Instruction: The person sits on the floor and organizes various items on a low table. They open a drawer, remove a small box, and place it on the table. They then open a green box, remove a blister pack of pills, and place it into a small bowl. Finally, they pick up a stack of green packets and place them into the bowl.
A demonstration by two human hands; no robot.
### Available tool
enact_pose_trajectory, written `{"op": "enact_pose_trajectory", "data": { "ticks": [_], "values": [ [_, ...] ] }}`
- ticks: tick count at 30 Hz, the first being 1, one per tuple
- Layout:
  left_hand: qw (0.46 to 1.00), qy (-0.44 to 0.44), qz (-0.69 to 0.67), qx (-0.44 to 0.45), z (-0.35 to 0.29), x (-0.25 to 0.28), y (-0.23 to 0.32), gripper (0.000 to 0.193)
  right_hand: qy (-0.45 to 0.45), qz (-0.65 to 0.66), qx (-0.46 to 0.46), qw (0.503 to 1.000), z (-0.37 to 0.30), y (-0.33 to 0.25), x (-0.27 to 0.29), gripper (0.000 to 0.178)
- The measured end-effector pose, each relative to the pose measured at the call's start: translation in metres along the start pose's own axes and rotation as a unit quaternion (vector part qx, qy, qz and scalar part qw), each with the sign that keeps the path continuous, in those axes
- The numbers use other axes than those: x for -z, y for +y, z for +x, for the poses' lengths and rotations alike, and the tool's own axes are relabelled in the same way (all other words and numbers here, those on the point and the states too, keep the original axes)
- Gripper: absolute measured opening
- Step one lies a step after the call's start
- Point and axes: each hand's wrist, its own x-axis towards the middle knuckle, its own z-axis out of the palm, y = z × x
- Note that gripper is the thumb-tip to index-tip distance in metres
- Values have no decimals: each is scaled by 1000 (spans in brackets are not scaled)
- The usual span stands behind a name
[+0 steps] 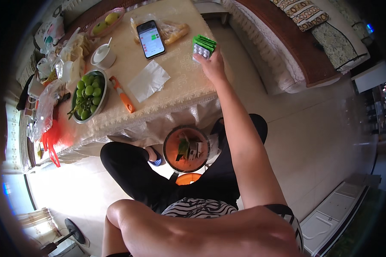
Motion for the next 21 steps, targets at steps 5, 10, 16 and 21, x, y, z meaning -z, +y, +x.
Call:
{"op": "enact_pose_trajectory", "data": {
  "ticks": [5,10,16,21],
  "values": [
    [995,41,55,-67,-17,13,-9,46,8,-15,6,1000,-1,-3,0,50],
    [973,165,15,161,-41,25,12,42,11,-28,27,999,-2,-5,1,51],
    [896,399,41,189,-106,71,-35,24,-38,147,-90,984,-5,-1,13,26],
    [813,533,219,75,-145,98,-58,29,-74,425,-205,879,-98,-101,4,20]
  ]
}}
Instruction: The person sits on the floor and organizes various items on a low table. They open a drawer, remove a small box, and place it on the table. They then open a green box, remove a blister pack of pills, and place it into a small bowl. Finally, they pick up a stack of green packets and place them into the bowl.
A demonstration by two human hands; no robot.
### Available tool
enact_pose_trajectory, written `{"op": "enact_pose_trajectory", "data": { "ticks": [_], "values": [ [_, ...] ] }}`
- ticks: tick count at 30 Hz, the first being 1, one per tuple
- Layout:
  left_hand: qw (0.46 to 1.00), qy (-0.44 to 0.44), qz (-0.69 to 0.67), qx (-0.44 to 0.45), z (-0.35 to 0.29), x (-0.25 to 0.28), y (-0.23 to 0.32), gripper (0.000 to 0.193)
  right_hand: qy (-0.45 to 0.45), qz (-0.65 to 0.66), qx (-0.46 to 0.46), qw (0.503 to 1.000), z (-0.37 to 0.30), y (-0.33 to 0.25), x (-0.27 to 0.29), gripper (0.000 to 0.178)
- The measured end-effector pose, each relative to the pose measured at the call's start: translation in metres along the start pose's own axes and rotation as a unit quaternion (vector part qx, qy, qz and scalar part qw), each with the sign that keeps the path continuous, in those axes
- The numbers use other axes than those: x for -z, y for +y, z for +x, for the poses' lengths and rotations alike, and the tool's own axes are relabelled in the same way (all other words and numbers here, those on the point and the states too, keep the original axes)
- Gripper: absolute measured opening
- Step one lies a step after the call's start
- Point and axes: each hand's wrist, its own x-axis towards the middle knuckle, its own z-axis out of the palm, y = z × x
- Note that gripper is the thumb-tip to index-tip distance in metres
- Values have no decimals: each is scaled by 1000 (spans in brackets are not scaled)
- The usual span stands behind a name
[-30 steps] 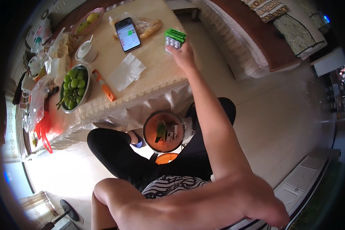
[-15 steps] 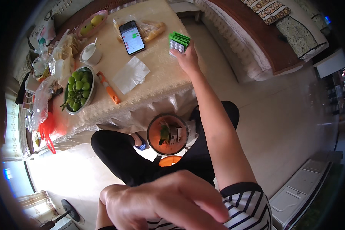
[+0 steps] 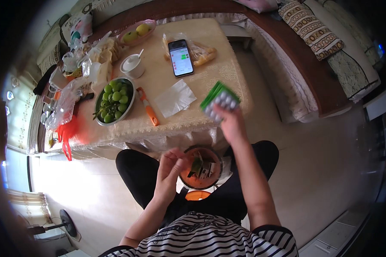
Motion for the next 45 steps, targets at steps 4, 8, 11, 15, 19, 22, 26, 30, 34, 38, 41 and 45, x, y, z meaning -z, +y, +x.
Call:
{"op": "enact_pose_trajectory", "data": {
  "ticks": [4,8,11,15,19,22,26,30,34,38,41,45],
  "values": [
    [988,27,146,-52,5,-10,11,53,-51,-75,-191,977,-88,17,-30,32],
    [984,-56,165,-36,6,0,3,49,-34,-74,-195,977,-120,23,-45,44],
    [994,-29,101,33,-1,1,-10,46,-33,-104,-179,978,-128,25,-43,44],
    [998,-8,1,61,-8,4,-19,40,-60,-259,-113,957,-131,35,-31,57],
    [992,-4,-72,104,-11,2,-13,39,-67,-312,-94,943,-132,38,-32,73],
    [990,-9,-75,120,-13,7,-15,40,-90,-346,-93,929,-131,39,-29,78],
    [974,-33,-157,157,-13,7,-13,43,-130,-452,-82,879,-134,38,-24,80],
    [964,-65,-172,194,-13,12,-25,54,-131,-538,-16,832,-139,31,-30,87],
    [974,-46,-125,182,-12,8,-40,81,-181,-624,40,759,-142,26,-35,90],
    [944,-30,-238,224,-12,15,-46,62,-247,-631,32,735,-143,8,-45,100],
    [884,-37,-374,277,-14,23,-44,52,-281,-602,22,747,-140,-1,-45,98],
    [916,-21,-341,213,-12,20,-37,65,-291,-585,30,756,-139,-7,-52,88]
  ]
}}
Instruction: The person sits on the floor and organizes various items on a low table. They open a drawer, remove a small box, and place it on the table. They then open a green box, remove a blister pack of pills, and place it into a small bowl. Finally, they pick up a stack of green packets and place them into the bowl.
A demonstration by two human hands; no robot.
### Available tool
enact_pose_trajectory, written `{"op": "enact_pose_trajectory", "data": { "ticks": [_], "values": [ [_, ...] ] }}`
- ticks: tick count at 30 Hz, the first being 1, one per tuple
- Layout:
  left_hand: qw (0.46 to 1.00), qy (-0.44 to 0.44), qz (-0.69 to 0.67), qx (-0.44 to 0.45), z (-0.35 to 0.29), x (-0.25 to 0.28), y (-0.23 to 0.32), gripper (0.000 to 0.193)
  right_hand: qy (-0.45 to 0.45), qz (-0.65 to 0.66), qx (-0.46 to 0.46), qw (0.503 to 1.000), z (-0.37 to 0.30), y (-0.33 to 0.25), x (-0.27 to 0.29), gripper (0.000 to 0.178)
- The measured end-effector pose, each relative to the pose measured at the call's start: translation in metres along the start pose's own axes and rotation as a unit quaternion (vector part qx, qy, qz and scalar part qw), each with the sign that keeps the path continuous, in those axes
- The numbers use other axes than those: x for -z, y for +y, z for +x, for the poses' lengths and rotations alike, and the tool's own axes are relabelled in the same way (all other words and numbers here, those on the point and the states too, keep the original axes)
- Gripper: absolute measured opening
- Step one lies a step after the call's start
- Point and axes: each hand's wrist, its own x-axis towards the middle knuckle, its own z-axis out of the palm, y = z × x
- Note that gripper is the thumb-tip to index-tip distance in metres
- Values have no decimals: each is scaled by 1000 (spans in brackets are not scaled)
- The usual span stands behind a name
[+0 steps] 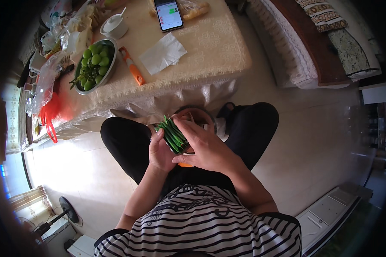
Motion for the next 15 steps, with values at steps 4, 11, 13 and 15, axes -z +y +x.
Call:
{"op": "enact_pose_trajectory", "data": {
  "ticks": [4,11,13,15],
  "values": [
    [998,-46,-19,-29,0,-3,1,66,4,27,2,1000,-3,1,-2,86],
    [992,-115,-39,20,-3,13,4,67,-66,37,22,997,-7,-3,24,91],
    [988,-132,-69,49,-6,12,5,66,-60,4,41,997,-3,-4,29,97],
    [986,-129,-78,74,-8,13,1,66,-36,27,59,997,-1,0,25,102]
  ]
}}
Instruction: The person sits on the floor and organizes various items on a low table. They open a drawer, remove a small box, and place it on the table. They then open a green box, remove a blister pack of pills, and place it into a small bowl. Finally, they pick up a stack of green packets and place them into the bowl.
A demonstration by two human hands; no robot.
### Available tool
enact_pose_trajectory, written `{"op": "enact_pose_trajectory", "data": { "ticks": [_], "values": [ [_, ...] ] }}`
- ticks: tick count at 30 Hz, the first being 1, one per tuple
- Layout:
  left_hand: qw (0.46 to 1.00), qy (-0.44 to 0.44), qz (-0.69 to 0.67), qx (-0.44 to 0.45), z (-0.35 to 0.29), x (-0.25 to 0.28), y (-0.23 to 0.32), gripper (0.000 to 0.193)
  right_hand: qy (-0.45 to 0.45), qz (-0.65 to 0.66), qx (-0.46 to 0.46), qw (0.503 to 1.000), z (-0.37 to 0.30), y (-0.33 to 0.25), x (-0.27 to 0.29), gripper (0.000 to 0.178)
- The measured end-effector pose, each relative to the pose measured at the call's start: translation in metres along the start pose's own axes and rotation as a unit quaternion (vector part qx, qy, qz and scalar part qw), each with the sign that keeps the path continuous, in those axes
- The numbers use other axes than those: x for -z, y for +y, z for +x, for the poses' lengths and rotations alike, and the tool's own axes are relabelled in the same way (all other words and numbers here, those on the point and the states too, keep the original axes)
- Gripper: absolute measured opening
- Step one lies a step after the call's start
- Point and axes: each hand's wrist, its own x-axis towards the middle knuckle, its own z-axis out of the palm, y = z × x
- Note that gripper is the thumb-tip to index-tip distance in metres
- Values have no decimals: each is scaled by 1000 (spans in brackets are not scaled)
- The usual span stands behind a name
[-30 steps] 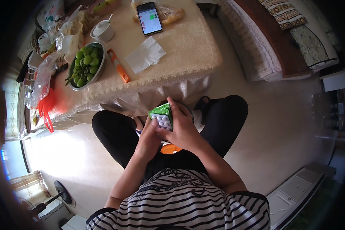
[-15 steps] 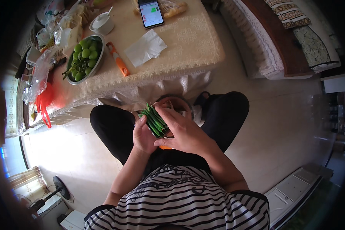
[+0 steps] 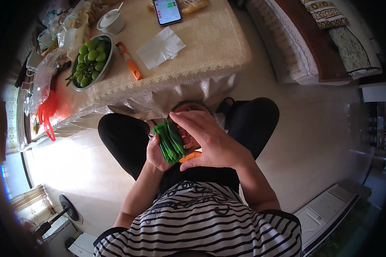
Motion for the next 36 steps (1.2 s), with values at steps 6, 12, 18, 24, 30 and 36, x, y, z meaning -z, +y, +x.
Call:
{"op": "enact_pose_trajectory", "data": {
  "ticks": [6,12,18,24,30,36],
  "values": [
    [998,22,14,56,-5,-8,-5,64,-34,113,4,993,2,4,-9,110],
    [997,41,19,62,-7,-10,-6,63,-42,100,13,994,1,6,-9,110],
    [995,58,58,49,-4,-22,-4,60,-16,89,20,996,0,3,-13,108],
    [997,43,36,56,-4,-16,-3,59,-19,102,28,994,1,2,-12,111],
    [996,71,50,36,-2,-22,-3,59,-44,135,15,990,-1,4,-10,115],
    [997,56,17,44,-3,-14,-6,52,-42,224,24,973,-6,13,-4,104]
  ]
}}
